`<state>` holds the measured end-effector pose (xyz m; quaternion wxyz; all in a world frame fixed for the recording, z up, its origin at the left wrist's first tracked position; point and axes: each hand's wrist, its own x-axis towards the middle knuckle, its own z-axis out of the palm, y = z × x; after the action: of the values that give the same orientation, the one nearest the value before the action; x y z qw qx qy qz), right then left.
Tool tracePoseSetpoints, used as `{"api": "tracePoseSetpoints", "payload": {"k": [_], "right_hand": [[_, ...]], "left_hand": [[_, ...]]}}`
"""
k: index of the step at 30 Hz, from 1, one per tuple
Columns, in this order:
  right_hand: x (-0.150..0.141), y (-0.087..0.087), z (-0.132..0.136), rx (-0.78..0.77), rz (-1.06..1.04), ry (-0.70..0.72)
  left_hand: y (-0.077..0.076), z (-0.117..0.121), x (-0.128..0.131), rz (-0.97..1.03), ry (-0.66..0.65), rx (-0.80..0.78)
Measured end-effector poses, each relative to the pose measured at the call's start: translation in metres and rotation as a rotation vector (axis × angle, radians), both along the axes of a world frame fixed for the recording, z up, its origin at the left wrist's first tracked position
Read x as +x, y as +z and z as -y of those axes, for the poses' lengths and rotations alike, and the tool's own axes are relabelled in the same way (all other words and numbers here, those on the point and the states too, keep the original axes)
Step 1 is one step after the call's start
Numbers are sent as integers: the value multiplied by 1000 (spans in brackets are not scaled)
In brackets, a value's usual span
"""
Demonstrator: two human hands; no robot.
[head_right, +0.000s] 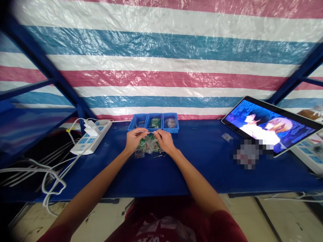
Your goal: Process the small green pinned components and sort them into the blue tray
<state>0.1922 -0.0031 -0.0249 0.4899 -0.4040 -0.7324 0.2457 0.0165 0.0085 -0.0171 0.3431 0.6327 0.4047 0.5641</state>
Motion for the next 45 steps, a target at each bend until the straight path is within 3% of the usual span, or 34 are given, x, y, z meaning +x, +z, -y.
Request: {"api": "tracePoseSetpoints", "payload": {"k": [12,22,26,30,32,40,45], "right_hand": [[-3,-3,-1,111,-16,-39],[-8,-5,3,11,8,-74],[-8,-1,5,31,-4,-161],[-6,2,5,31,-6,-202],[-6,2,5,51,-10,-217],[-8,-4,3,112,2,-57],[-8,-4,5,89,22,-12]], "left_hand": [[5,6,3,17,43,-10],[-3,0,10,151,-35,-59],[2,4,5,18,-81,6],[2,5,1,-212,-26,62],[2,4,1,-231,-17,63],[5,4,3,-1,-134,-109],[6,6,4,41,-172,-167]]}}
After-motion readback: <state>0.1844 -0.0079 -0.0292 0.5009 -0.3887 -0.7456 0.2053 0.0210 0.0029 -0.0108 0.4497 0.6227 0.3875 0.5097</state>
